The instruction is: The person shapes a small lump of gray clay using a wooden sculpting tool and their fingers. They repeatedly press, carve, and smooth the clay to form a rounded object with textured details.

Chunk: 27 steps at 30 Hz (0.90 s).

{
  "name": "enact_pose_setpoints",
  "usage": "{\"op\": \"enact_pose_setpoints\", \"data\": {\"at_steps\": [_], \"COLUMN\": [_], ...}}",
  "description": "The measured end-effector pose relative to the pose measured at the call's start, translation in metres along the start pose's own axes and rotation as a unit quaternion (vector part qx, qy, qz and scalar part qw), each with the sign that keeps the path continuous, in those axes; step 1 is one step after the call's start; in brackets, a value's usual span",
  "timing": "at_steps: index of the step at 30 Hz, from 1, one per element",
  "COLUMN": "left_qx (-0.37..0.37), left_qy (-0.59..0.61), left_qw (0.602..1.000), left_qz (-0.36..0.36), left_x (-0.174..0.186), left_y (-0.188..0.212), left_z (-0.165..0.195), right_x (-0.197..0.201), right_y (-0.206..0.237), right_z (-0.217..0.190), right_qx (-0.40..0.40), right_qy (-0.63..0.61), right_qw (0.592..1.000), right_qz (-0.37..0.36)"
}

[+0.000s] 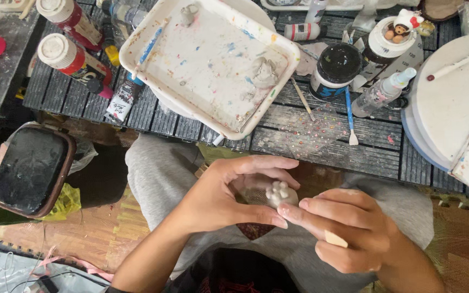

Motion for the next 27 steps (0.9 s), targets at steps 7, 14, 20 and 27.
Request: {"op": "enact_pose_setpoints", "data": {"at_steps": [7,14,20,27], "left_qx": [0.045,0.048,0.039,0.033], "left_qy": [-0.066,-0.153,-0.174,-0.182], "left_qw": [0.997,0.987,0.984,0.982], "left_qz": [0.015,0.018,0.021,0.021], "left_x": [0.001,-0.005,-0.013,-0.013], "left_y": [0.000,0.002,0.008,0.008], "left_z": [0.013,0.032,0.044,0.046], "right_x": [-0.002,0.002,0.007,0.003], "right_y": [-0.003,-0.009,-0.011,-0.003], "right_z": [0.006,0.002,-0.003,0.000], "right_qx": [0.043,0.078,0.073,0.099], "right_qy": [-0.054,-0.051,-0.054,-0.073], "right_qw": [0.998,0.996,0.996,0.992], "right_qz": [-0.007,0.004,0.010,0.020]}}
Point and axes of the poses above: each hand's wrist, its own y-axis away from the middle knuckle, its own x-axis out of the back of the hand, z = x × y, the point moved 4 cm from there along -y, towards the middle knuckle, and after that the axes turned 8 degrees about x, right-handed, at the moved point
